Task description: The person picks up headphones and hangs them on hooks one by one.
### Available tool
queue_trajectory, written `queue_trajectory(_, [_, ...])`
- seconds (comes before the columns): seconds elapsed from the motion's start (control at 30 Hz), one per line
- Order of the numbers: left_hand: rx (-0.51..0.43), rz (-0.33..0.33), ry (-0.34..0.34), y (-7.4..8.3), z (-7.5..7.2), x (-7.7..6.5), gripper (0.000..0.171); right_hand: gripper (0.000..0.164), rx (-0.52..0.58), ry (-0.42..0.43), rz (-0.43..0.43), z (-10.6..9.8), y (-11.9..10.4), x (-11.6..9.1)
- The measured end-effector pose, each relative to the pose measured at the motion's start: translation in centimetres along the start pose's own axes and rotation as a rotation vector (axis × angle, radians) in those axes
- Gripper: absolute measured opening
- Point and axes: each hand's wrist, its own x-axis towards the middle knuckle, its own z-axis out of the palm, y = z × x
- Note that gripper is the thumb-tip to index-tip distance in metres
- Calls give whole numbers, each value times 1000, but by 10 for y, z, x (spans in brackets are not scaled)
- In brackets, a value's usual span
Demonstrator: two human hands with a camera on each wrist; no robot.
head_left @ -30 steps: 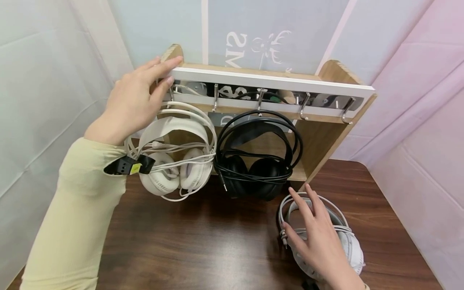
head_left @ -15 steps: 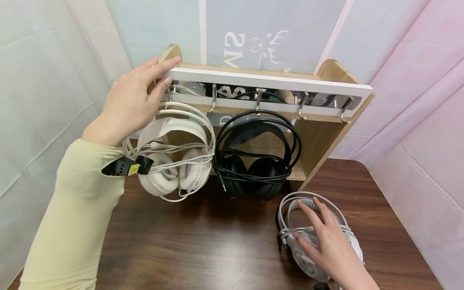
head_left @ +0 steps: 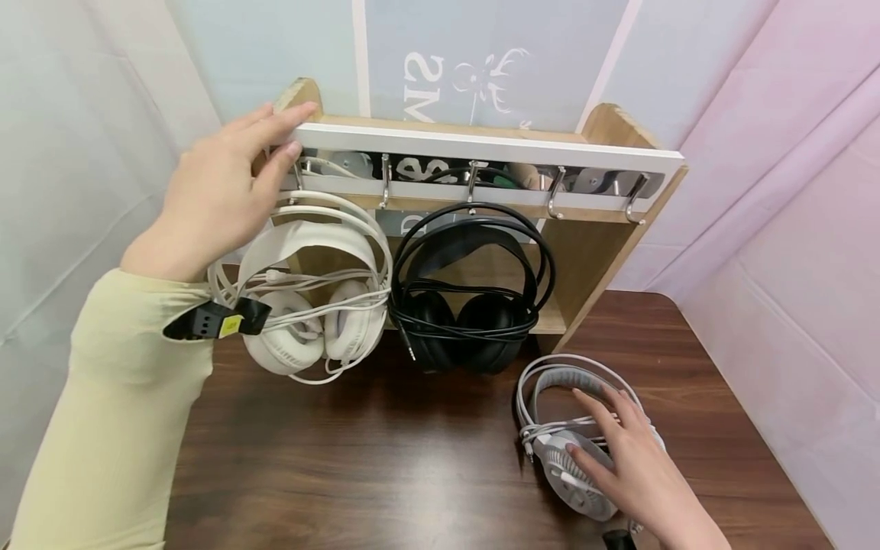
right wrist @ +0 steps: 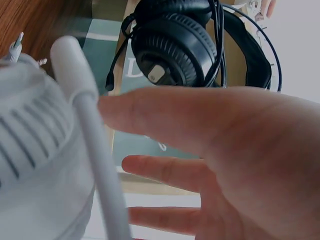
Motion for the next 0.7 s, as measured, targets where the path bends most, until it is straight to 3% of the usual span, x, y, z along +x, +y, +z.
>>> queue_trajectory(0.5, [2, -2, 16, 0, 0, -1, 43, 56, 61, -125, 155, 2, 16, -8])
queue_trajectory(0.7, [-7, 2, 24, -1, 1, -1, 43, 43, 81, -113, 174, 4, 24, -13])
